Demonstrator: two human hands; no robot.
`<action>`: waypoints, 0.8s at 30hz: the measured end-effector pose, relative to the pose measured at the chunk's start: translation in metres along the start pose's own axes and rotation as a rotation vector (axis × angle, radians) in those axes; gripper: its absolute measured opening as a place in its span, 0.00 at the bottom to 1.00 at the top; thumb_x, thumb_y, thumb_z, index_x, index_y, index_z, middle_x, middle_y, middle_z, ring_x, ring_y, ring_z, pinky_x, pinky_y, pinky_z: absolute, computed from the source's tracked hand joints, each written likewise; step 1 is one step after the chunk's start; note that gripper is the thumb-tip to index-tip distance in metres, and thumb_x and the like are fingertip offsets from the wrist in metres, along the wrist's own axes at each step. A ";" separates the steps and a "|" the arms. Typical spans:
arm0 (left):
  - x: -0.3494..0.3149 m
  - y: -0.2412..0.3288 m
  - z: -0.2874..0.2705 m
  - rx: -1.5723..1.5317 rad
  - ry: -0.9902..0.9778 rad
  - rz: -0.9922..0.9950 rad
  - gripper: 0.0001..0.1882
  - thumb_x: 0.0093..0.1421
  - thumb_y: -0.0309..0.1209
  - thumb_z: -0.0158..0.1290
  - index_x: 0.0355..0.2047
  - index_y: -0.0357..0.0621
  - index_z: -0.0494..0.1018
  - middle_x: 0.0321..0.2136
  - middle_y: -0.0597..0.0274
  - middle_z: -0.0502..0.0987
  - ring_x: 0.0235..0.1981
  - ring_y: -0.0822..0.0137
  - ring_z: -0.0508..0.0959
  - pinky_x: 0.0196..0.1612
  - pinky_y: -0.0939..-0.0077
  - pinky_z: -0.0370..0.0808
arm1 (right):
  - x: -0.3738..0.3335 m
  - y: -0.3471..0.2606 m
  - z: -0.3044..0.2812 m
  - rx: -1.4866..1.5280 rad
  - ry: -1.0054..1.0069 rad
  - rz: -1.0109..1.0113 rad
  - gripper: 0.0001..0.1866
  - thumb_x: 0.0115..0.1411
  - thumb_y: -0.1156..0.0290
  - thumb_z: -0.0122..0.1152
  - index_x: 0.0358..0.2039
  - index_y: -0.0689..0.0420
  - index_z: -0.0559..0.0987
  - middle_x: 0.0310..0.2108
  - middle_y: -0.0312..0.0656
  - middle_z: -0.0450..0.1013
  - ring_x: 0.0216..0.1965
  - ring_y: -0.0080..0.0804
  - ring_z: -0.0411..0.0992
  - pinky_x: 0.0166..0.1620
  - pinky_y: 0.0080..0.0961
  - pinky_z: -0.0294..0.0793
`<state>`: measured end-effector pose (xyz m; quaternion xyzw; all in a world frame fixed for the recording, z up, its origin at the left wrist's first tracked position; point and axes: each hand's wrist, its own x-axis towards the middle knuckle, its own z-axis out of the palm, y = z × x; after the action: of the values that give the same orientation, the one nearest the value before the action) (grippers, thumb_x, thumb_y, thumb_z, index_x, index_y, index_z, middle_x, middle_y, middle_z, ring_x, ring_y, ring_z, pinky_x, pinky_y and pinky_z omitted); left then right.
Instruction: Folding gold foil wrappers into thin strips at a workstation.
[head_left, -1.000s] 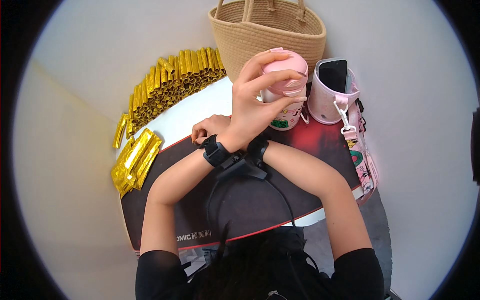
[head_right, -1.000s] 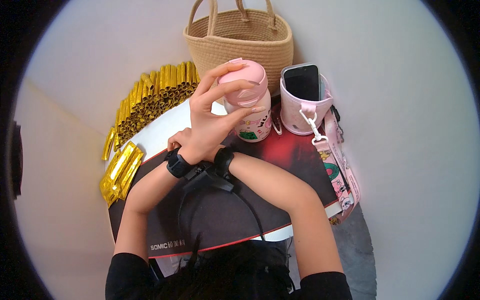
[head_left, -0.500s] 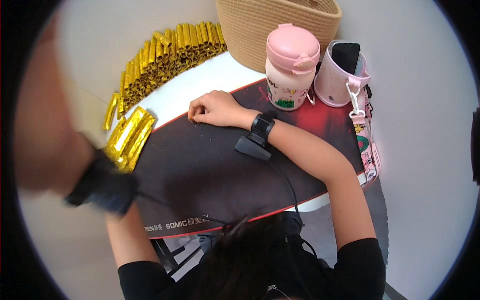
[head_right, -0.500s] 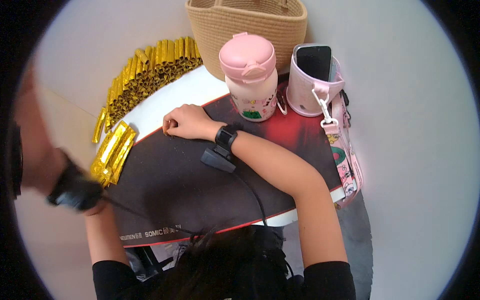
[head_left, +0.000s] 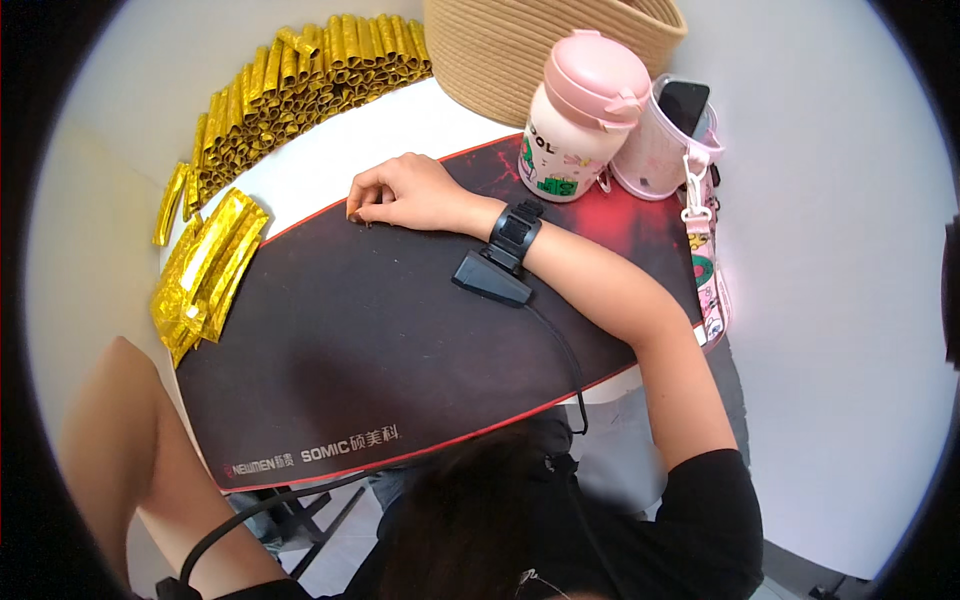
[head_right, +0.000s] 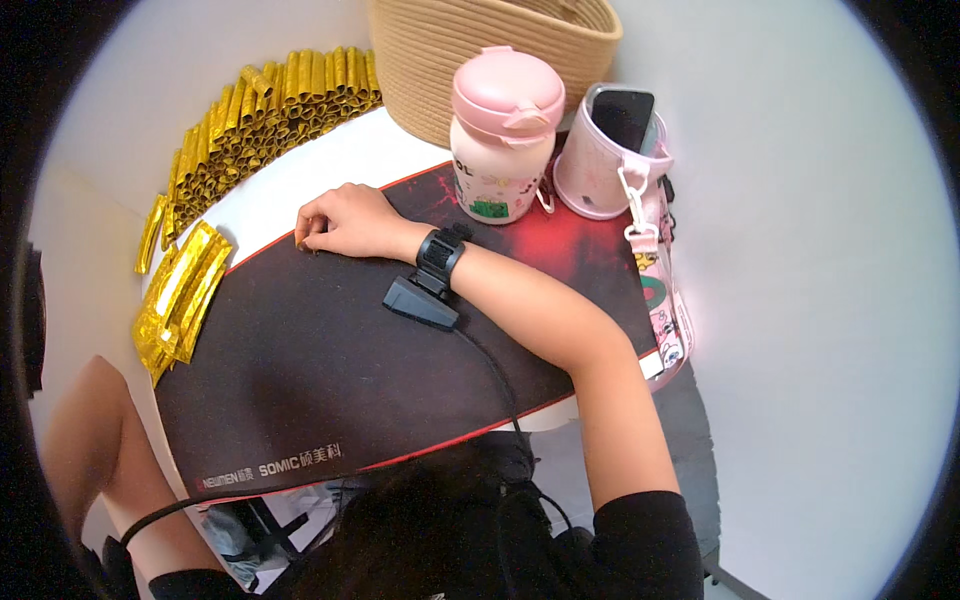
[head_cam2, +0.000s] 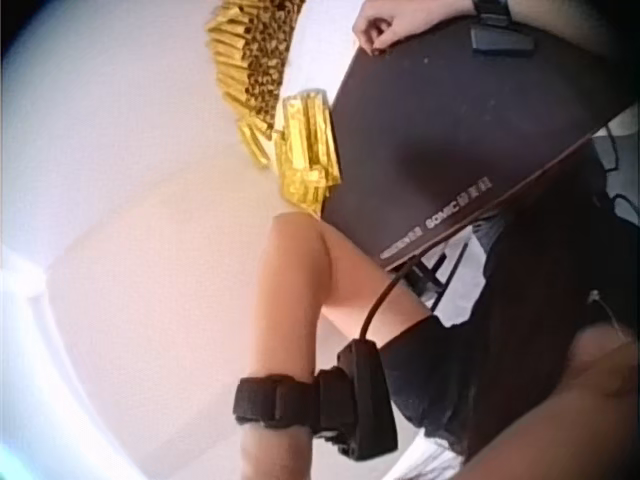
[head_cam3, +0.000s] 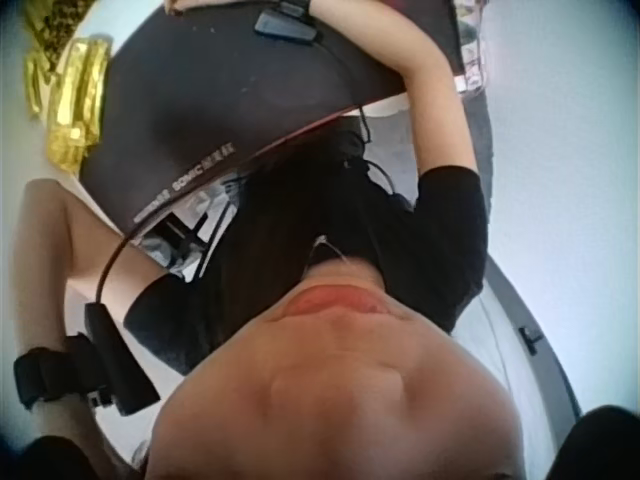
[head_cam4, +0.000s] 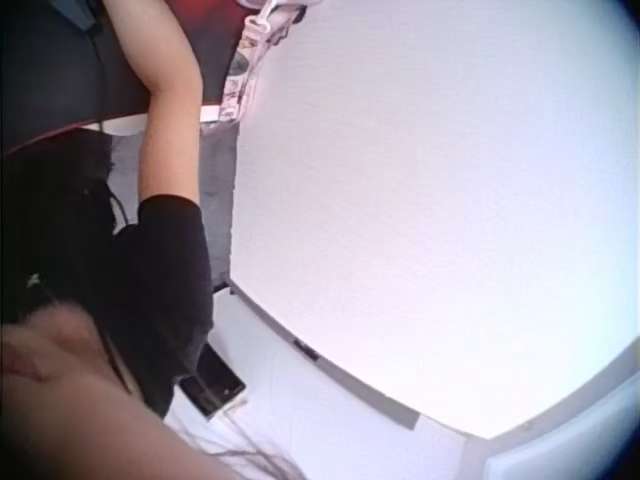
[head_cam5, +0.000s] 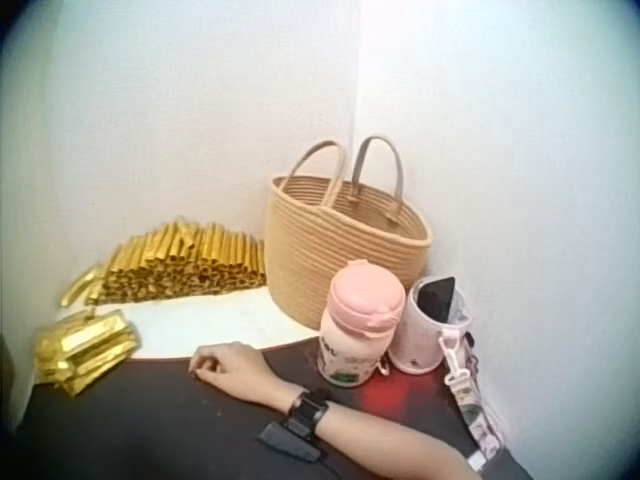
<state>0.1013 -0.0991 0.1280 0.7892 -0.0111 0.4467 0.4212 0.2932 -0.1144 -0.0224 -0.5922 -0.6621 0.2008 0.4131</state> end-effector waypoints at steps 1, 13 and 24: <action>-0.001 0.002 -0.006 -0.003 0.025 0.004 0.20 0.53 0.25 0.57 0.48 0.40 0.74 0.50 0.56 0.75 0.57 0.58 0.69 0.53 0.66 0.70 | 0.001 -0.002 -0.002 0.021 0.000 0.017 0.07 0.54 0.64 0.61 0.32 0.49 0.83 0.25 0.31 0.80 0.23 0.20 0.74 0.27 0.19 0.69; 0.023 -0.005 -0.090 0.080 0.430 0.461 0.20 0.54 0.25 0.56 0.49 0.40 0.73 0.50 0.55 0.74 0.57 0.58 0.69 0.54 0.66 0.69 | -0.014 -0.024 0.014 0.058 -0.065 0.145 0.08 0.57 0.70 0.61 0.37 0.53 0.82 0.27 0.32 0.79 0.20 0.15 0.70 0.26 0.15 0.68; 0.015 -0.014 -0.141 0.146 0.520 0.558 0.21 0.55 0.26 0.56 0.50 0.41 0.73 0.50 0.55 0.74 0.57 0.58 0.69 0.55 0.65 0.68 | -0.007 -0.015 0.005 0.055 -0.046 0.144 0.07 0.58 0.67 0.60 0.37 0.50 0.82 0.27 0.32 0.79 0.22 0.17 0.72 0.27 0.18 0.70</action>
<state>0.0177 0.0106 0.1645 0.6443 -0.0865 0.7288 0.2153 0.2795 -0.1235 -0.0165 -0.6219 -0.6215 0.2616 0.3982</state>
